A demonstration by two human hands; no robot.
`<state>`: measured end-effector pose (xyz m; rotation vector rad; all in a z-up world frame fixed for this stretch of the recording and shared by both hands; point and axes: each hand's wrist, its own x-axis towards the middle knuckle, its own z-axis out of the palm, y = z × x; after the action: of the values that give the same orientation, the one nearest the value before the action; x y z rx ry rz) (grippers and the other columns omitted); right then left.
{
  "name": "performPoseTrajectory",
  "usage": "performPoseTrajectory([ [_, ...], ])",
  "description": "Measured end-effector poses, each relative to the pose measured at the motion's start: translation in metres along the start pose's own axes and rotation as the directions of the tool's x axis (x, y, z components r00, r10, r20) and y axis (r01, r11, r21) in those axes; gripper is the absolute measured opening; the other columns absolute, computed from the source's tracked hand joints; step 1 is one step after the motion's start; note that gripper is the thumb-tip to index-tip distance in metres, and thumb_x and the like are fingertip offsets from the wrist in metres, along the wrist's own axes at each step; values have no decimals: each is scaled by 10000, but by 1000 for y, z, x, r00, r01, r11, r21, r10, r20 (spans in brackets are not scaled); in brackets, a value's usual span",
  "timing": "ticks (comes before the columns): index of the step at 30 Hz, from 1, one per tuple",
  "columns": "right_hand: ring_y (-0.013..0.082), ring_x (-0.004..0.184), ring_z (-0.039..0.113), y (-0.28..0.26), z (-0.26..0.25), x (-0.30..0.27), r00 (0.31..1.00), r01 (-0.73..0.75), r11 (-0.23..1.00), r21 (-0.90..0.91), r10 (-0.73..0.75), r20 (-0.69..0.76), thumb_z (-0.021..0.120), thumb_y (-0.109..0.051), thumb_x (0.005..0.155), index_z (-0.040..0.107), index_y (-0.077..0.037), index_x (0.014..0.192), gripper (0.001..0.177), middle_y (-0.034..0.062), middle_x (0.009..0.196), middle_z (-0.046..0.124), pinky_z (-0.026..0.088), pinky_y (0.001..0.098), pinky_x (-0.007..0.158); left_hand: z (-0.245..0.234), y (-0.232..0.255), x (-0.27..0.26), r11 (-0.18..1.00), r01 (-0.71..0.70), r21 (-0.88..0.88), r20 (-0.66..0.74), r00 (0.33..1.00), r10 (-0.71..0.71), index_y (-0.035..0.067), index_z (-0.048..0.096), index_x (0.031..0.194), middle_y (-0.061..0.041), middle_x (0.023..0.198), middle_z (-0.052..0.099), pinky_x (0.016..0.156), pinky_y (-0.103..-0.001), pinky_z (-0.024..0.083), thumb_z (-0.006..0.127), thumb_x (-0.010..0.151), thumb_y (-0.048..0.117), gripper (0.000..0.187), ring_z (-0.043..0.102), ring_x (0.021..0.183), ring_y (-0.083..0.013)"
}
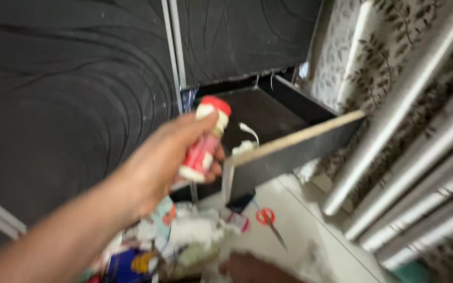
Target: The person wipes the inside of an open drawer with a white cloth, then places a white power adapter, a light blue cylindrical container, and a red-capped jar into the drawer. The person also handles a small light green drawstring pouch.
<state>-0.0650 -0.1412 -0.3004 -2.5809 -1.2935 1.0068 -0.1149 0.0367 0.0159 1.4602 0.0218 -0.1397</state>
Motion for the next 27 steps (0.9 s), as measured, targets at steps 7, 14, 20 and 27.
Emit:
performPoseTrajectory([
  [7,252,1096,676,-62,-189,-148,977,-209,976,58,212,-35,835,-365,600,560,-162,1420,888,64,1364,550,628,363,796,1,48,-3,987,-136,85,-118,982,145,133,606,1056,-31,791,650,559,-295,541,522,974,508,393,620,602,-142],
  [14,166,856,721,-114,-285,-298,783,84,945,317,134,-608,800,-158,684,699,-87,1012,351,48,911,766,582,302,741,15,46,11,984,-174,-48,-160,973,165,159,636,984,-4,786,600,498,-279,533,516,984,537,397,588,585,-127],
  [20,153,1002,654,-116,-252,-230,269,717,684,138,-89,-959,736,-164,854,596,-43,1192,385,89,1101,665,569,323,850,17,7,33,974,-183,-130,-161,974,162,230,723,1075,23,917,736,596,-299,503,600,953,343,207,689,731,-123],
  [27,342,1105,595,-123,-257,-155,-138,292,956,19,62,-988,768,-421,894,571,-56,1298,579,231,1237,501,533,419,942,39,-10,37,925,19,-380,3,1000,-20,211,654,1143,7,1028,731,762,-387,565,433,990,492,388,699,897,-162],
])
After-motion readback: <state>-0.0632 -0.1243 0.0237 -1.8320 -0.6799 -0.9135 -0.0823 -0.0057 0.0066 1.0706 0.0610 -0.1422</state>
